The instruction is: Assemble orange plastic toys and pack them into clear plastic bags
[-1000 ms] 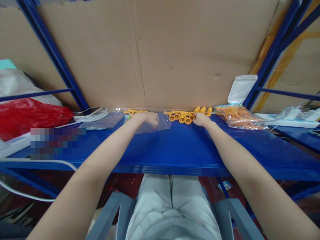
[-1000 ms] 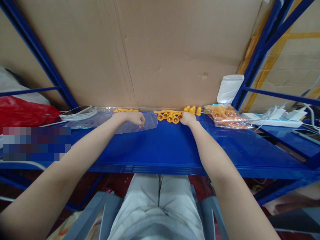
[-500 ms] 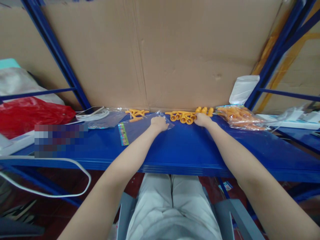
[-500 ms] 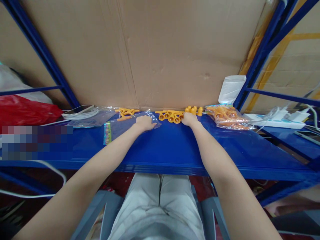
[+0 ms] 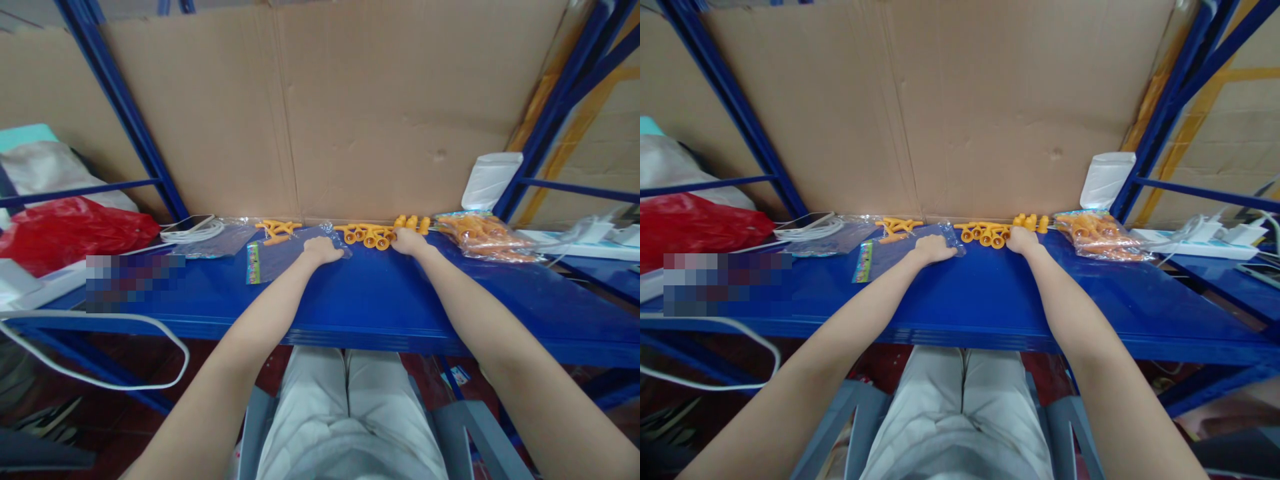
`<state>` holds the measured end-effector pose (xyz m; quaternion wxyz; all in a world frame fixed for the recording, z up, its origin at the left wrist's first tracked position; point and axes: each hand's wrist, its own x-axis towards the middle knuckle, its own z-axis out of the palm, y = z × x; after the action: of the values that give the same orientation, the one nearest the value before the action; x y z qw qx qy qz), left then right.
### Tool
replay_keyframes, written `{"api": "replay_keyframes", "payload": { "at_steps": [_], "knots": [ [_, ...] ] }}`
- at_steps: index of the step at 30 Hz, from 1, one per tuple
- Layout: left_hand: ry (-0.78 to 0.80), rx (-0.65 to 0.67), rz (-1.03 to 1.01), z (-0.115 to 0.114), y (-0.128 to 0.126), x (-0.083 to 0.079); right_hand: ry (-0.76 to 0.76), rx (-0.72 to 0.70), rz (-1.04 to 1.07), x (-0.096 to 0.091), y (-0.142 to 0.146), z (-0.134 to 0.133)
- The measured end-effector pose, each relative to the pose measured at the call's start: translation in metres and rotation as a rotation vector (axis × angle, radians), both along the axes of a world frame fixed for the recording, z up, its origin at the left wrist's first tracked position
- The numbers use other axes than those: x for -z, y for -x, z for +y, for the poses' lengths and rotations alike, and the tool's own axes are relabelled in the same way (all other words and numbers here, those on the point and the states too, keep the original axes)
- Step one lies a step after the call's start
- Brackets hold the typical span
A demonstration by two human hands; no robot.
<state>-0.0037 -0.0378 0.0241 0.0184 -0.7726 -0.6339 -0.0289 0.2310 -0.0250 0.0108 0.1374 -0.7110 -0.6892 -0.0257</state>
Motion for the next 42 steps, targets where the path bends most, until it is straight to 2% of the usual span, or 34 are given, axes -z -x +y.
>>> {"api": "replay_keyframes", "payload": {
  "at_steps": [7,11,15,21,27,32,36,39,42],
  "knots": [
    [0.017,0.136,0.043,-0.006,0.01,-0.008,0.003,0.014,-0.013,-0.003,0.003,-0.003],
    [0.042,0.254,-0.002,-0.004,0.014,-0.007,-0.066,0.007,-0.053,-0.006,0.006,-0.006],
    [0.007,0.277,-0.01,-0.002,0.012,-0.005,-0.14,0.016,-0.078,-0.01,0.011,-0.009],
    [0.013,0.313,-0.057,-0.001,0.009,-0.001,0.0,0.005,-0.052,-0.016,0.027,-0.019],
    [0.015,0.345,-0.087,-0.002,0.008,-0.001,0.035,-0.052,-0.03,-0.018,0.033,-0.02],
    [0.033,0.339,-0.105,-0.005,0.007,-0.001,0.047,-0.102,0.071,-0.013,0.028,-0.01],
    [0.033,0.333,-0.128,-0.005,0.008,-0.001,0.044,-0.041,0.25,-0.01,0.025,-0.005],
    [0.015,0.336,-0.145,-0.004,0.009,0.0,-0.022,0.016,0.375,-0.013,0.02,-0.003],
    [-0.007,0.335,-0.147,-0.003,0.011,-0.001,-0.169,0.057,0.387,-0.019,0.013,0.0]
  ]
}}
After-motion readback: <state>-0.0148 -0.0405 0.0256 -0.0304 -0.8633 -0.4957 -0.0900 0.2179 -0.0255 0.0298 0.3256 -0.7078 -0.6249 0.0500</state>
